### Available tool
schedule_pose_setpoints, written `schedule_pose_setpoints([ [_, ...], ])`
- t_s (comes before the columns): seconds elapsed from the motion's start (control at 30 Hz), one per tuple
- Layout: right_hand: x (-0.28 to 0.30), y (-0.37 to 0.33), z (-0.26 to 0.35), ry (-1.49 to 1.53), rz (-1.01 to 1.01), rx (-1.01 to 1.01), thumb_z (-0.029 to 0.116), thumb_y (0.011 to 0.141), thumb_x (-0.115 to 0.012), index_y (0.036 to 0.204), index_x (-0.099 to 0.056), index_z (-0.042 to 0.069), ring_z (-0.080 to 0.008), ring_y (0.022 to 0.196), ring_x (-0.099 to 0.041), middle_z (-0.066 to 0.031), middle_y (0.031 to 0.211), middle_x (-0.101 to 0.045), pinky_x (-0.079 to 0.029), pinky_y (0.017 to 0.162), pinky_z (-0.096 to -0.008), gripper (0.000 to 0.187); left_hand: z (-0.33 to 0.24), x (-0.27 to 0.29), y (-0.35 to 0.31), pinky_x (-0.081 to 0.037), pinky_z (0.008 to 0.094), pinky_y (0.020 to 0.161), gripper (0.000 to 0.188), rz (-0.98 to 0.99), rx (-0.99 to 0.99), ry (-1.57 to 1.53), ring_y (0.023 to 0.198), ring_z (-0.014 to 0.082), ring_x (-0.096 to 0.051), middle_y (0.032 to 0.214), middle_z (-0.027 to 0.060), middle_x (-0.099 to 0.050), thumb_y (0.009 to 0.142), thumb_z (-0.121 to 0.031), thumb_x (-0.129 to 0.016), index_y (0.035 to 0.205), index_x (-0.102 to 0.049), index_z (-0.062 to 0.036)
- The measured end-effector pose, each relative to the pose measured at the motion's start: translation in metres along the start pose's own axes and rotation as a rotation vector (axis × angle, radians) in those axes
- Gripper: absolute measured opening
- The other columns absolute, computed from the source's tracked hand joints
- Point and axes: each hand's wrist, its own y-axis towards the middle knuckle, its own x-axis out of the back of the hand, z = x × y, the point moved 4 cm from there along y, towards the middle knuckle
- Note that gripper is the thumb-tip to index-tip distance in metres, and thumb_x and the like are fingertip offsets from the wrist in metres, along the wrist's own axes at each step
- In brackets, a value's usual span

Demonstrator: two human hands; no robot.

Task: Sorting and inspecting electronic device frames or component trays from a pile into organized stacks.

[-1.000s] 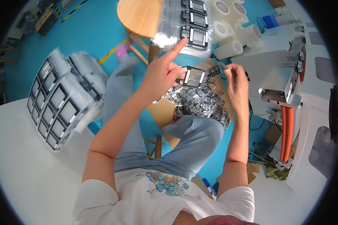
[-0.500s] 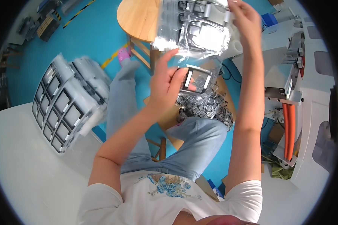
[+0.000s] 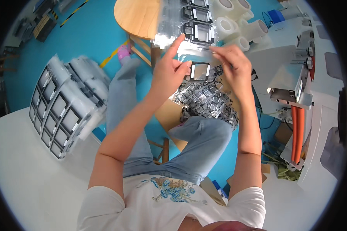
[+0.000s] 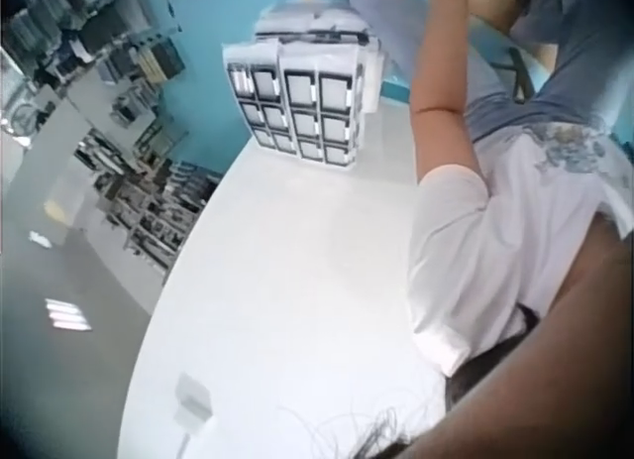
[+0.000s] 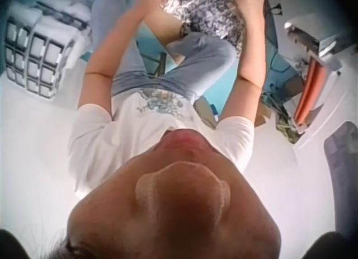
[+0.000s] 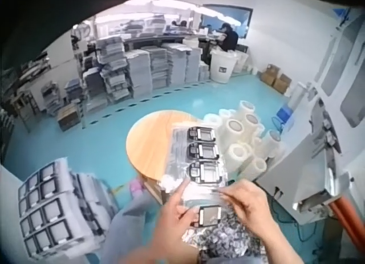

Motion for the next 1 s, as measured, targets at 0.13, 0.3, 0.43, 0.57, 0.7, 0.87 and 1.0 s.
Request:
schedule_pose_setpoints([
  [0.13,-0.011,0.002,0.005,0.005,0.027,0.112,0.002,0.08,-0.071,0.097,-0.073,0.008,-0.0271,0.076,-0.063,-0.008,0.081,-0.064,-0.05,0.068,-0.036,0.018,-0.011,0.005,0.001,-0.034,0.02,0.05,0.075,0.079,0.07,0.029,0.056,0.0003,-0.045,0.063,-0.0038,-0.058,0.093,-0.005,-0.064,0.156,-0.025,-0.0136],
  [0.3,-0.026,0.01,0.014,-0.113,0.053,0.32,0.006,0.074,-0.068,0.095,-0.072,0.01,-0.0241,0.076,-0.062,-0.0048,0.077,-0.062,-0.048,0.065,-0.0364,0.021,-0.011,0.003,0.002,-0.03,0.0183,0.049,0.079,0.107,0.098,-0.113,0.051,-0.0002,-0.037,0.058,-0.0082,-0.05,0.09,-0.005,-0.067,0.156,-0.025,-0.0146],
  [0.43,0.002,-0.004,0.023,-0.553,0.198,0.161,0.01,0.074,-0.06,0.091,-0.07,0.008,-0.0242,0.081,-0.062,-0.0058,0.079,-0.061,-0.046,0.07,-0.0384,0.02,-0.017,0.011,-0.001,-0.036,0.0187,0.053,0.078,0.14,0.135,0.015,0.056,0.0012,-0.046,0.061,-0.0058,-0.057,0.091,-0.006,-0.065,0.157,-0.023,-0.0141],
  [0.57,0.035,-0.055,-0.014,-0.049,-0.029,-0.413,0.001,0.088,-0.062,0.103,-0.06,0.002,-0.0168,0.067,-0.055,-0.006,0.08,-0.058,-0.044,0.062,-0.0299,0.015,-0.033,0.003,-0.011,-0.049,0.02,0.07,0.073,0.087,0.043,0.139,0.076,0.0077,-0.066,0.076,0.0035,-0.071,0.093,-0.004,-0.062,0.155,-0.025,-0.0083],
  [0.7,0.013,-0.066,0.003,0.383,0.172,-0.391,0.002,0.08,-0.076,0.103,-0.068,0.004,-0.0059,0.065,-0.046,0.0044,0.08,-0.059,-0.036,0.057,-0.0225,0.024,-0.038,0.003,-0.025,-0.053,0.0234,0.077,0.053,0.041,-0.121,-0.087,0.078,0.0097,-0.067,0.086,0.0062,-0.073,0.093,-0.006,-0.063,0.143,-0.045,-0.0014],
  [0.87,0.057,-0.011,0.031,0.563,-0.148,-0.342,0.01,0.085,-0.076,0.09,-0.071,0.002,-0.0036,0.067,-0.051,0.0028,0.076,-0.063,-0.036,0.058,-0.0186,0.01,0.004,-0.004,-0.04,-0.053,0.0243,0.075,0.039,0.279,-0.043,0.345,0.083,0.0103,-0.067,0.084,0.0081,-0.073,0.089,-0.006,-0.07,0.127,-0.062,-0.0034],
  [1.0,0.072,0.056,0.002,0.633,-0.384,-0.302,0.026,0.089,-0.073,0.099,-0.07,0.003,-0.0018,0.063,-0.045,0.0027,0.08,-0.063,-0.031,0.055,-0.0196,0.025,-0.031,-0.007,-0.046,-0.056,0.0235,0.069,0.032,0.037,-0.109,-0.28,0.077,0.0108,-0.068,0.086,0.0086,-0.073,0.089,-0.002,-0.07,0.119,-0.062,0.0019],
])
